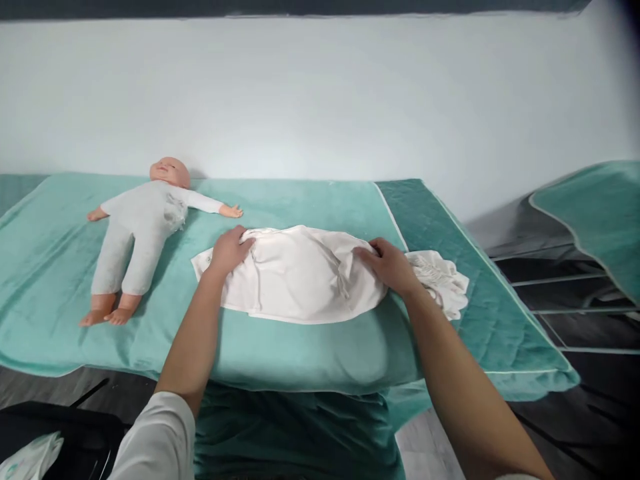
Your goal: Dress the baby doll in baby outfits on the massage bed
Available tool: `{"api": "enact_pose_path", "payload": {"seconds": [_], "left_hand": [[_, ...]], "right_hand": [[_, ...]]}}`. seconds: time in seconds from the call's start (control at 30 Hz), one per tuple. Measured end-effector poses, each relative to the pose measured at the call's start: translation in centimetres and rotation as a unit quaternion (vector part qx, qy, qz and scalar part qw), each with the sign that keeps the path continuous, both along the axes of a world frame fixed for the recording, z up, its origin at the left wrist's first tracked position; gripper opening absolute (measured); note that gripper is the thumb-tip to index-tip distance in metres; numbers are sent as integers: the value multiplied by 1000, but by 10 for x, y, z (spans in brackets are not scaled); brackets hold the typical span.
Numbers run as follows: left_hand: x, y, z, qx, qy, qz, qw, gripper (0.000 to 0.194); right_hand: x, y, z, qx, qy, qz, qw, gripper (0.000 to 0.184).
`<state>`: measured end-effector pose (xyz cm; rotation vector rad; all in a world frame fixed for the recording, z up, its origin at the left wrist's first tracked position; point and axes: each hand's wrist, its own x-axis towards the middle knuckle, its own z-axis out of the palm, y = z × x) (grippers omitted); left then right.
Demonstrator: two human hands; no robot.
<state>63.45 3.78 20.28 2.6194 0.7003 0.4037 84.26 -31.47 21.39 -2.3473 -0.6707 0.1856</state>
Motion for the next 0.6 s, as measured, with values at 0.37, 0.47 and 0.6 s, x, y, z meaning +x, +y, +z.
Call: {"api": "enact_pose_path", "payload": {"seconds": [0.37,0.47,0.6], "left_hand": [[45,-2,23,55,-22,80,995,35],[40,-21,13,91,-56,-4,994,39],[-3,-49,11,98,-105,-81,986,26]], "right_hand": [[16,23,1,-40,-165,-45,985,35],[-20,40,-1,-28,-310,41,949,34],[-72,45,-7,-10,-290,176,941,26]]}}
